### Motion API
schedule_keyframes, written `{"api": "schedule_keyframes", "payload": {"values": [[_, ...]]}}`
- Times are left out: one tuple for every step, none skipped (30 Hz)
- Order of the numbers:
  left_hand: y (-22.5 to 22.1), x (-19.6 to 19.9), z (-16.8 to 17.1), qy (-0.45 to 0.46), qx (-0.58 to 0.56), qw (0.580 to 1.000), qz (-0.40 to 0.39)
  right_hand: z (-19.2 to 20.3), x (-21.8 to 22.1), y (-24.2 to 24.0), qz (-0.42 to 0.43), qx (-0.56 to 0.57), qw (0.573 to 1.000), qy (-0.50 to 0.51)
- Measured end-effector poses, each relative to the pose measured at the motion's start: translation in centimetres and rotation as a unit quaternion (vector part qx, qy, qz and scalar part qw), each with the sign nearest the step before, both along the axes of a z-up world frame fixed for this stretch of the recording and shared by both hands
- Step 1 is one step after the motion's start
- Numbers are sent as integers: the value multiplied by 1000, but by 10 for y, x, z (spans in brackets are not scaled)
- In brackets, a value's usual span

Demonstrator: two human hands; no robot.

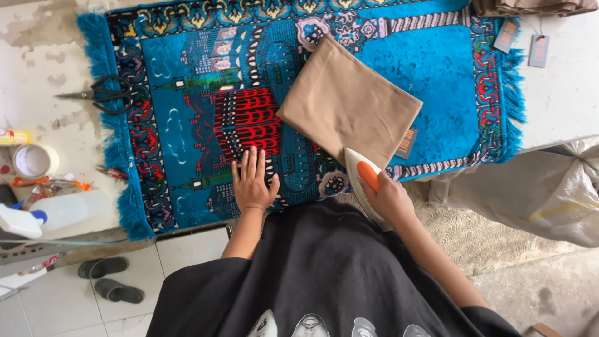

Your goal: The person is ironing a folded pair of pants on a mat on the floor.

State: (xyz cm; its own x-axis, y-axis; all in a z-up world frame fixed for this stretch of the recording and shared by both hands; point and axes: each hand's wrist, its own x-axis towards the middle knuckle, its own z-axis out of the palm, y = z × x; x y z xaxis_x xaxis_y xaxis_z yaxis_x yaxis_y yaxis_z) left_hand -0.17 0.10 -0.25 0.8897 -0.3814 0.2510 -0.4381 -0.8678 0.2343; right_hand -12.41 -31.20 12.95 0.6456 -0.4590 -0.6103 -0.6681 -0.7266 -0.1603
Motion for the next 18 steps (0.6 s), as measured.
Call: {"api": "schedule_keyframes", "payload": {"values": [[0,-2,0,2,2,1000,4,-1,1,1,4,2,1000,2],[0,-1,0,-1,0,1000,2,-2,2,2,0,3,1000,-2],[-1,0,0,-3,-2,1000,-1,-3,2,3,-5,3,1000,-5],[-1,1,0,-5,-3,1000,-3,-7,10,4,-7,3,1000,-6],[0,2,0,-1,-2,1000,-3,-12,18,5,2,-5,1000,-22],[0,0,-1,5,-1,1000,-2,-16,23,6,12,-11,999,-35],[-1,-1,-1,6,-1,1000,-5,-10,28,5,10,-12,999,-34],[-1,-1,-1,19,-5,1000,-6,-3,35,6,11,-10,999,-35],[0,0,-1,31,-9,999,-7,3,42,7,13,-9,999,-36],[0,0,-1,31,-9,999,-9,9,37,4,10,-9,999,-37],[1,1,-2,26,-1,1000,-9,15,33,2,7,0,1000,-25],[0,0,-3,21,4,1000,-7,22,30,-1,7,7,1000,-13],[-1,1,-3,21,3,1000,-8,17,19,-6,6,6,1000,-13],[0,0,-2,21,1,1000,-8,12,9,-10,-4,8,1000,-3],[0,0,-2,22,-2,1000,-8,7,-1,-13,-14,10,1000,7],[1,-1,-2,22,-2,1000,-6,4,-3,-12,-13,11,1000,8],[1,-2,-1,20,0,1000,-7,0,-5,-12,-20,6,1000,11],[0,0,0,16,1,1000,-9,-3,-6,-12,-28,1,1000,12]]}}
